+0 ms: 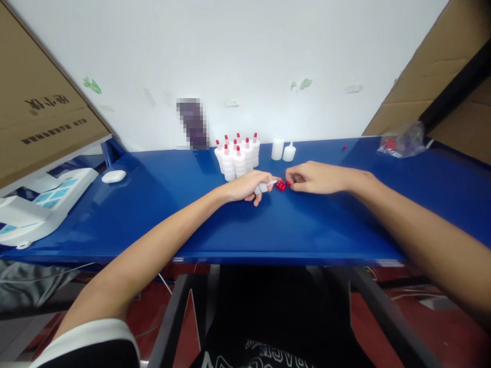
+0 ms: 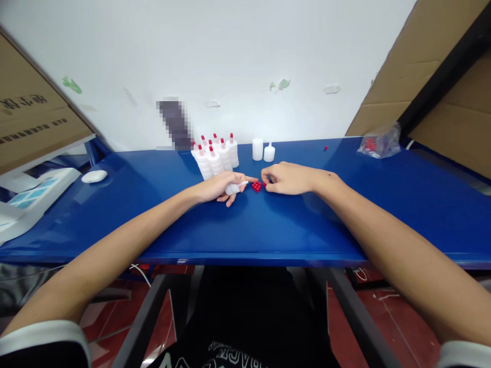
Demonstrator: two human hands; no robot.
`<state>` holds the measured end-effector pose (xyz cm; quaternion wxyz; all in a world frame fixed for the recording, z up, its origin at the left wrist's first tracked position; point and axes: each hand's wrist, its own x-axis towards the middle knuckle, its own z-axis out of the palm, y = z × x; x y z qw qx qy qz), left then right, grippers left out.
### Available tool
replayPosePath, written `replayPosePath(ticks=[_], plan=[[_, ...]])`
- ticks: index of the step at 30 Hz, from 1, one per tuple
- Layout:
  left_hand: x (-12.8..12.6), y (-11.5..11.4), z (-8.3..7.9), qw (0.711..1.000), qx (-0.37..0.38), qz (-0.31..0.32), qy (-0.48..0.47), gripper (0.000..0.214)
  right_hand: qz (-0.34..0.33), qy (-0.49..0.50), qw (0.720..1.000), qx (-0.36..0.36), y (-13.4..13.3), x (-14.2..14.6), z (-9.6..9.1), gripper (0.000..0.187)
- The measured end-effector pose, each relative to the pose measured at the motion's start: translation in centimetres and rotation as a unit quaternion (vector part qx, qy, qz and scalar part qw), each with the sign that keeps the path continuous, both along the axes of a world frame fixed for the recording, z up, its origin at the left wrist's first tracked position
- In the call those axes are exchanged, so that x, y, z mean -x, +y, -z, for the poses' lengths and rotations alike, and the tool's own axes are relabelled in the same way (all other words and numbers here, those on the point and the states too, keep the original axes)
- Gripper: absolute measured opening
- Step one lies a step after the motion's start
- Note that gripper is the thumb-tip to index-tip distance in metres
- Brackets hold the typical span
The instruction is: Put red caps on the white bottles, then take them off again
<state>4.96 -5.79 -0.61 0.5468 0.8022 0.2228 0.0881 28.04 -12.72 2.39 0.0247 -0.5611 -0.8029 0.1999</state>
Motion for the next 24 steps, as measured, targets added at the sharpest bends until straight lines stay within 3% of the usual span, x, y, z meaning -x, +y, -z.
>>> replayPosePath(ticks=[16, 24], plan=[[0.16, -0.30, -0.32, 1.000, 0.016, -0.010, 0.004, 0.027, -0.010, 0.033, 0.999, -0.007, 0.40, -0.13, 0.39, 0.007], [0.40, 0.24, 0.43, 1.000, 0.013, -0.013, -0.008, 0.026, 0.000, 0.037, 0.999, -0.004, 0.29, 0.08, 0.19, 0.008]])
